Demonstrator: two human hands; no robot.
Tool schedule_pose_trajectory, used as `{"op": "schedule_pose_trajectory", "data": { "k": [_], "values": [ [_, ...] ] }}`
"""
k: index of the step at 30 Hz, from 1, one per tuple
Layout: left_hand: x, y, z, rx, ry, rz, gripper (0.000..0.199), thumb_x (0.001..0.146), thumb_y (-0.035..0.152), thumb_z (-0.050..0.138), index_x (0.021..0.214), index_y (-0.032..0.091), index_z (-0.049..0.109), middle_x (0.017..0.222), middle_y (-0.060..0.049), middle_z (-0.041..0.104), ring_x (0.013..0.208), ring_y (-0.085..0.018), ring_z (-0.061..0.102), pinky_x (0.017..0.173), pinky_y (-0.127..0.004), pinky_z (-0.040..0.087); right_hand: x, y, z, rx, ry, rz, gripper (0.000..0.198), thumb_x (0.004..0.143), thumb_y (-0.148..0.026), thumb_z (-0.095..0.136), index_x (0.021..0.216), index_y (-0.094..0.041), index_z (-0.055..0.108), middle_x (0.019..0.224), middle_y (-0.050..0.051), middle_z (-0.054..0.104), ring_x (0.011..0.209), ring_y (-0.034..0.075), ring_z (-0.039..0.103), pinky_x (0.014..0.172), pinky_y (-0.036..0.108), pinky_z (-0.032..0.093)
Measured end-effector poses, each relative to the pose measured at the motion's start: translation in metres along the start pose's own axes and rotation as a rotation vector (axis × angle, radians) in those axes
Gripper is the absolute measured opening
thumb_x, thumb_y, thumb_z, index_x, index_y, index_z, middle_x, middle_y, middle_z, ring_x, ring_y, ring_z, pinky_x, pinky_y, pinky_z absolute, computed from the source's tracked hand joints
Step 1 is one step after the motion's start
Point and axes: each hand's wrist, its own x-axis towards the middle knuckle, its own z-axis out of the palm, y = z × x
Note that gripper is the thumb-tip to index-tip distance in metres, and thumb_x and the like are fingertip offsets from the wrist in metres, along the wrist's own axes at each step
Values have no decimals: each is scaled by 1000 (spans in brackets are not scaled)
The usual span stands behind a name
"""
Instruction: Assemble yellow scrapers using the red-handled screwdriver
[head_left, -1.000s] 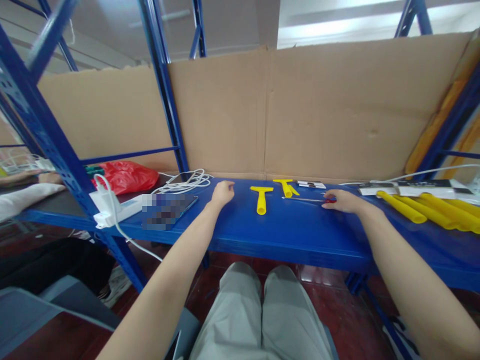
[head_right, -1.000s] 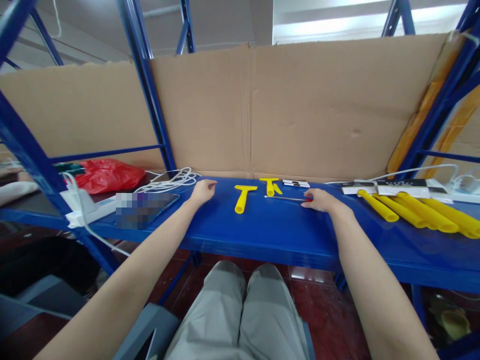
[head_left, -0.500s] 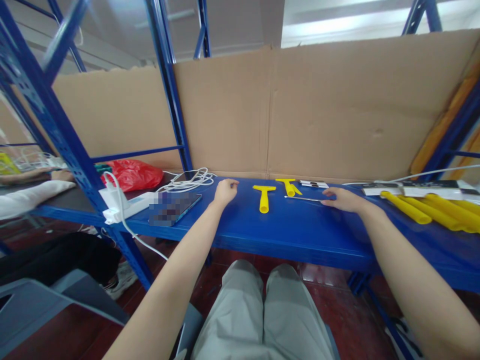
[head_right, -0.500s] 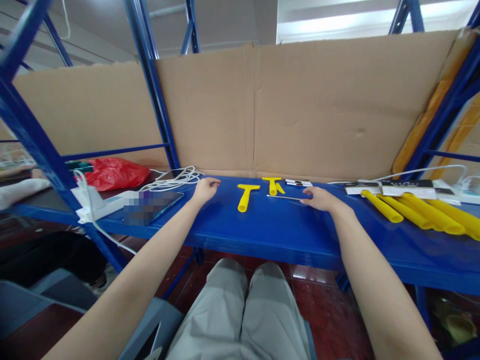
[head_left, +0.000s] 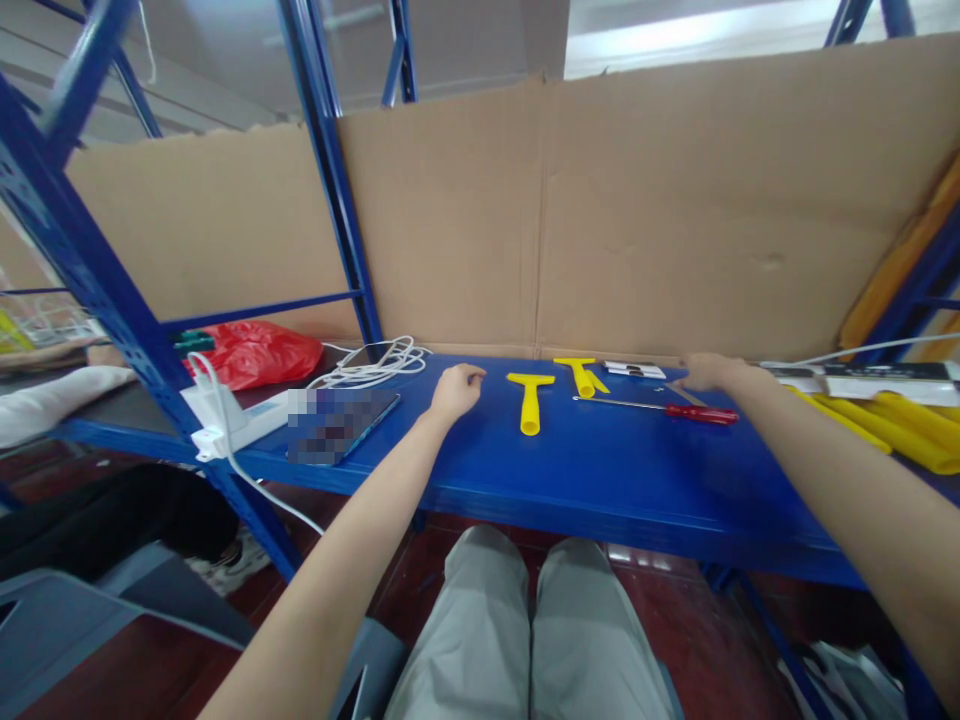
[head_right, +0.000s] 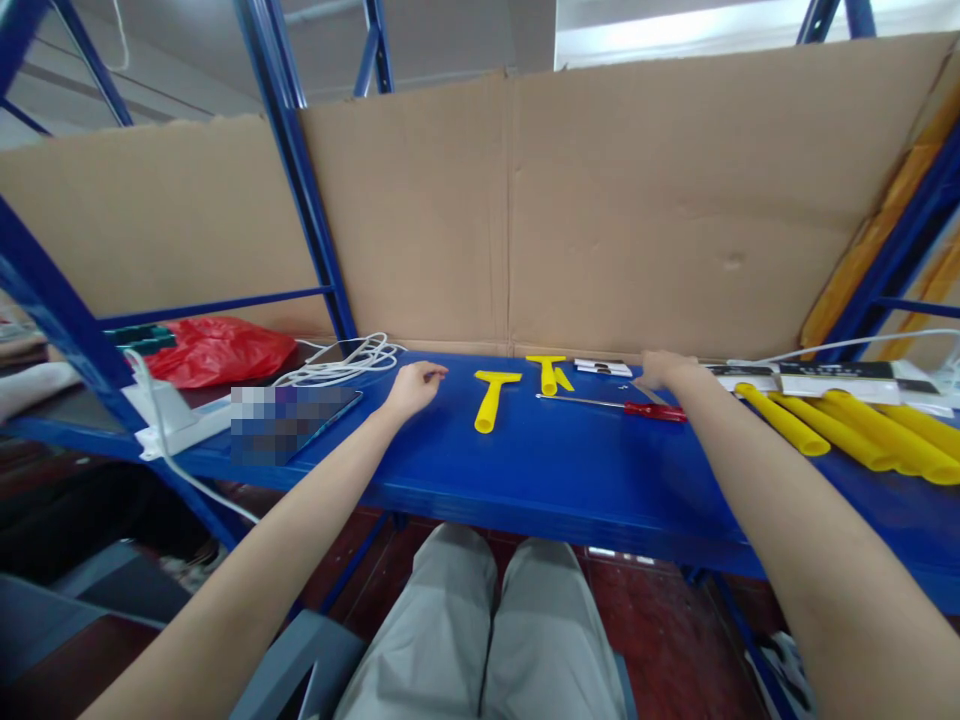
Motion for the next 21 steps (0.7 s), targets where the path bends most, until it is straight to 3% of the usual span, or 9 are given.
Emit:
{"op": "schedule_pose_trajectory", "data": {
  "k": [2,5,10,14,18,21],
  "values": [
    [0,1,0,3,7,24,33,82,8,49,100,16,76,104,-7,74,99,-19,68,94,-26,50,7,-6,0,-62,-84,71,48,74,-49,64,111,-19,69,111,22,68,104,38,63,84,51,50],
    [-1,3,1,17,20,64,33,82,6,49,99,15,76,103,-7,74,97,-19,68,92,-26,51,17,-20,7,-58,-70,119,55,83,-56,50,118,-17,66,116,24,66,108,38,62,86,52,49],
    [-3,3,1,74,36,152,33,79,4,49,95,16,75,98,-6,74,93,-19,68,88,-29,53,36,-34,32,32,-80,218,65,80,-64,53,117,-12,65,117,24,64,111,35,60,90,49,47],
    [-5,2,1,96,44,198,33,79,5,49,96,18,75,97,-6,73,90,-18,68,86,-28,54,38,-45,37,108,-88,318,61,81,-62,52,118,-14,65,120,22,63,116,36,57,94,53,43],
    [-5,5,0,87,28,209,33,80,4,48,97,15,74,98,-8,72,91,-19,67,86,-28,54,26,-67,33,122,-34,507,66,85,-59,47,129,-10,55,126,28,57,124,40,50,100,65,31],
    [-6,7,0,70,26,218,33,80,3,48,97,14,75,99,-8,71,91,-19,66,86,-29,53,21,-77,34,116,9,543,59,83,-47,56,128,-9,54,124,29,58,123,40,50,103,67,26]
  ]
}}
